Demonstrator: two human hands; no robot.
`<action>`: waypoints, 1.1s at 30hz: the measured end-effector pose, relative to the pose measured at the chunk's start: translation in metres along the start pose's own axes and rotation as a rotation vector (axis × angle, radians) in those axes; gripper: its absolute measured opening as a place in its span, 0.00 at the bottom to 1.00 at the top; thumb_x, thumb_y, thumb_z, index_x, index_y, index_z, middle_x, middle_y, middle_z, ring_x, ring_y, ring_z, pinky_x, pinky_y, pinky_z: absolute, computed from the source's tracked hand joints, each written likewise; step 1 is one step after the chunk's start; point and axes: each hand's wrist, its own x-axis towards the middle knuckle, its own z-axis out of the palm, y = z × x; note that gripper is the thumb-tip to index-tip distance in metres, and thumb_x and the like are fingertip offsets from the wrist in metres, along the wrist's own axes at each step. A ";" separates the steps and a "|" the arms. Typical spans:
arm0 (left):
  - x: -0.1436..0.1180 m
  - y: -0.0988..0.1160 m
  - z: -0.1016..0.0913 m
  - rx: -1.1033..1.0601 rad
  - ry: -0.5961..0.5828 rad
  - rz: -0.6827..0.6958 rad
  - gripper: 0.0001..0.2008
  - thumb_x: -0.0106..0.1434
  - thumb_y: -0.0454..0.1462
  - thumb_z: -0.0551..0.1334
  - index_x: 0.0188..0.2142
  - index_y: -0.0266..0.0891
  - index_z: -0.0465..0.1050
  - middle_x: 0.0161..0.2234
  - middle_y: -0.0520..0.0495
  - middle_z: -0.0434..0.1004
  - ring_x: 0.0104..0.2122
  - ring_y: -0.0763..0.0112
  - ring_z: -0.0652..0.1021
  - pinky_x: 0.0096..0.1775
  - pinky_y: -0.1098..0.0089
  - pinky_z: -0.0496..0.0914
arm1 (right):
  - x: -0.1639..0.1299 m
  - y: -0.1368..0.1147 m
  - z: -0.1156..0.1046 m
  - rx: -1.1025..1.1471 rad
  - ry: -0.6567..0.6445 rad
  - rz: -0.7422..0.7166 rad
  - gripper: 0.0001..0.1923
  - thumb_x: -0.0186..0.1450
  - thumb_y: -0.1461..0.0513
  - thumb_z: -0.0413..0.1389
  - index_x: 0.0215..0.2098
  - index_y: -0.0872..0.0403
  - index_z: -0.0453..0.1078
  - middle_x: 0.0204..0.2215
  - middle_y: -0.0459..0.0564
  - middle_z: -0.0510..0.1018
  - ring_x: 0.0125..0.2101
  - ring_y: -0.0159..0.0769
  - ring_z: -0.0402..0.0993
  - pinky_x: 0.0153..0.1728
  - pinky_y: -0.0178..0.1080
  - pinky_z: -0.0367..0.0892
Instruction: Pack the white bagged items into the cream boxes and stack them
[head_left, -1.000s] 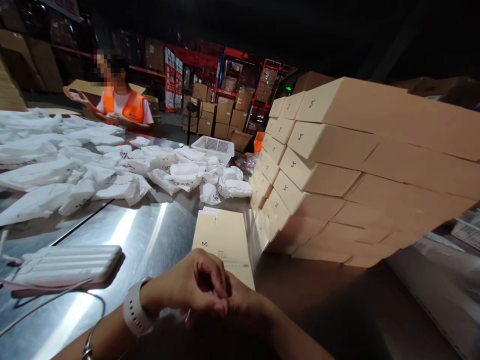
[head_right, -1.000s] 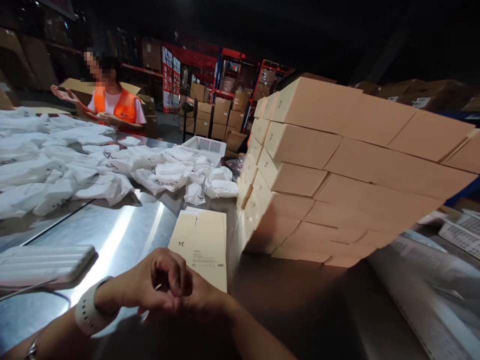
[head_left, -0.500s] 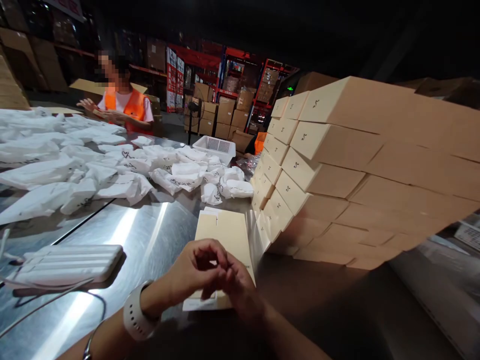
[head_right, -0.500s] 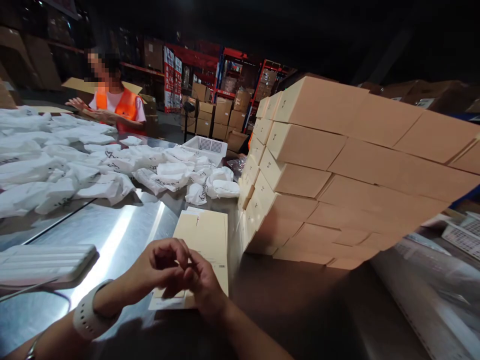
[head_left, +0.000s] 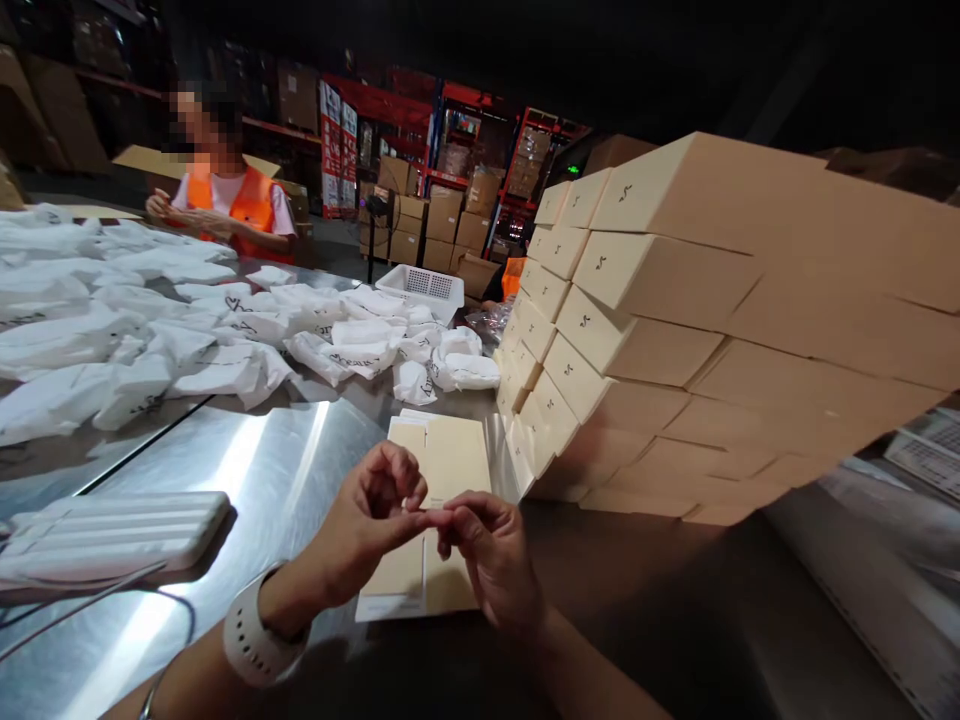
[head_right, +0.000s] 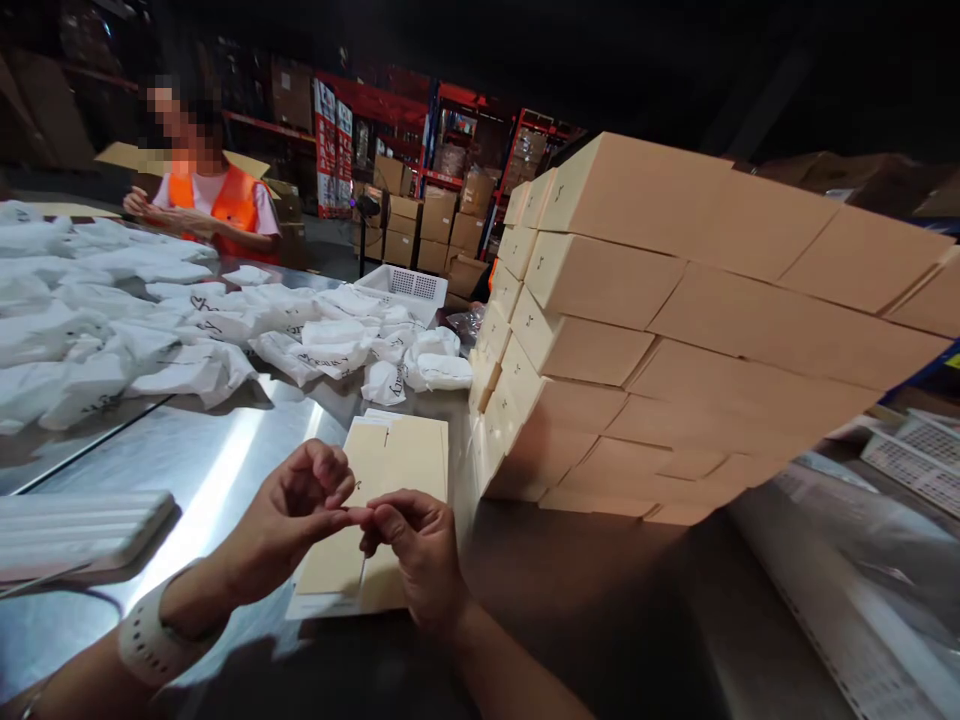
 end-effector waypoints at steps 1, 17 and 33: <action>0.000 0.000 0.000 0.008 0.004 0.002 0.23 0.45 0.30 0.79 0.27 0.41 0.63 0.24 0.60 0.66 0.24 0.81 0.68 0.28 0.79 0.72 | 0.000 0.000 0.000 0.003 0.000 -0.001 0.13 0.55 0.52 0.72 0.30 0.52 0.82 0.23 0.47 0.83 0.20 0.29 0.72 0.24 0.33 0.69; 0.001 0.000 0.000 0.064 -0.036 -0.120 0.27 0.46 0.32 0.78 0.27 0.43 0.57 0.20 0.66 0.61 0.16 0.75 0.77 0.23 0.72 0.74 | -0.003 -0.004 0.003 -0.220 -0.025 -0.023 0.14 0.57 0.51 0.69 0.31 0.54 0.79 0.24 0.47 0.82 0.20 0.29 0.74 0.26 0.34 0.72; -0.003 -0.006 -0.004 -0.206 -0.104 -0.354 0.29 0.41 0.32 0.78 0.29 0.43 0.57 0.24 0.63 0.59 0.19 0.83 0.64 0.19 0.79 0.69 | -0.004 -0.005 -0.002 0.028 -0.261 0.350 0.24 0.54 0.50 0.72 0.40 0.57 0.77 0.21 0.46 0.81 0.16 0.29 0.76 0.16 0.30 0.71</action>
